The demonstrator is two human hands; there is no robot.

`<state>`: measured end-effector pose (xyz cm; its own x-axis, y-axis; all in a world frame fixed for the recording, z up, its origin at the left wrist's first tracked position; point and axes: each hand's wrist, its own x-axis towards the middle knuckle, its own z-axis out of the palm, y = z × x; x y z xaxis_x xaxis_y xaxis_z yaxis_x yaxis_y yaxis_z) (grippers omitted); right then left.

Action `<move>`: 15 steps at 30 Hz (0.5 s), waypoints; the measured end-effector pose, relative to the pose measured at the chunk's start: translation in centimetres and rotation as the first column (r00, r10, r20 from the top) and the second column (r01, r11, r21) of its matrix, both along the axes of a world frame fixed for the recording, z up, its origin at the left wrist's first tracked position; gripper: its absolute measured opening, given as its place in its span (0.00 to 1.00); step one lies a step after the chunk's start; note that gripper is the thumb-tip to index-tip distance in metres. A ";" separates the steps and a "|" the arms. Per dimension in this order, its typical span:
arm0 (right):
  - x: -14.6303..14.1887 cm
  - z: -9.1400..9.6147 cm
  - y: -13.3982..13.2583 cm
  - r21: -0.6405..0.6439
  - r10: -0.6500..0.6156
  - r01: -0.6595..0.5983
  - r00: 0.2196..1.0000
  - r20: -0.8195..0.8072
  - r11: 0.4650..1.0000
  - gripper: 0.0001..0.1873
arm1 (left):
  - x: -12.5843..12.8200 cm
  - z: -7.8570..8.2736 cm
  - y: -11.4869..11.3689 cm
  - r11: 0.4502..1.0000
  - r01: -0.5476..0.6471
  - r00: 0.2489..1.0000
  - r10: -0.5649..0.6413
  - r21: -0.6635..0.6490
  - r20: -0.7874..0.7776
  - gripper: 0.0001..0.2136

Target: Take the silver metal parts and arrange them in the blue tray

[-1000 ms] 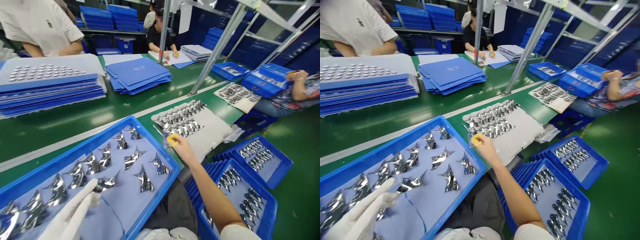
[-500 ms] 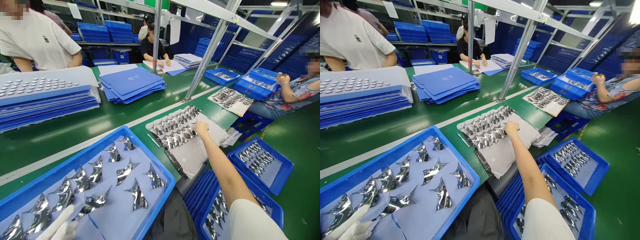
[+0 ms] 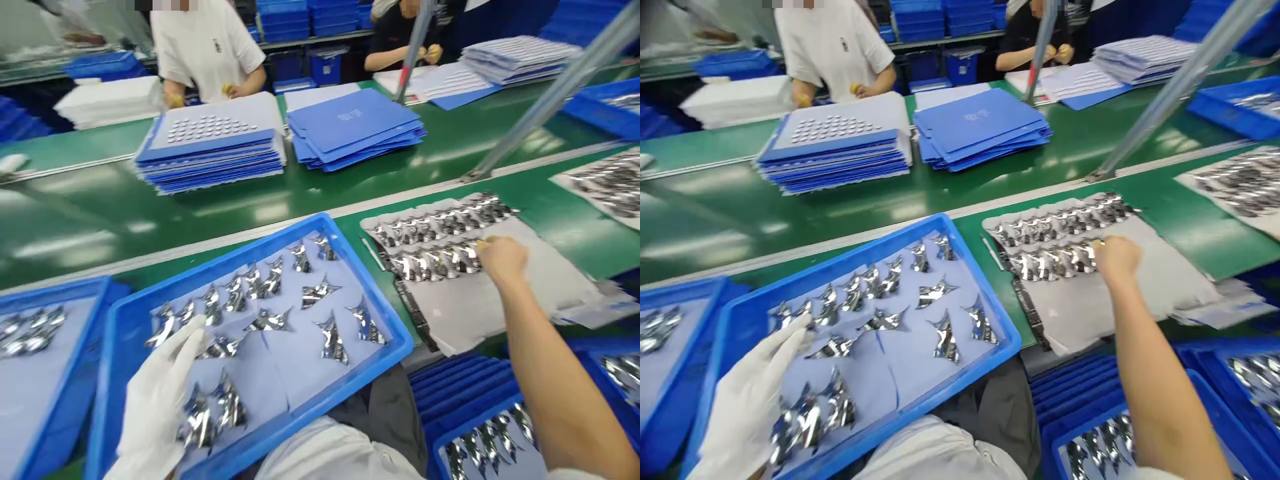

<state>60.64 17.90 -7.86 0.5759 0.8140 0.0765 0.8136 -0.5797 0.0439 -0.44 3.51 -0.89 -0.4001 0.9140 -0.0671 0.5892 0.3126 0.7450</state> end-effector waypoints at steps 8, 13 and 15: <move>-7.3 -0.9 -3.7 0.310 0.357 -0.323 0.932 -0.058 0.894 0.18 | -0.5 -5.4 1.9 0.905 0.292 0.826 -0.402 -0.309 -0.396 0.18; -14.0 -0.6 -4.4 0.380 0.524 -0.446 0.842 -0.129 0.810 0.19 | 1.5 -7.5 1.4 0.917 0.156 0.787 -0.340 -0.367 -0.514 0.22; -17.0 -0.1 -4.6 0.407 0.572 -0.479 0.808 -0.141 0.778 0.19 | 1.5 -7.1 1.5 0.920 0.142 0.805 -0.322 -0.365 -0.499 0.17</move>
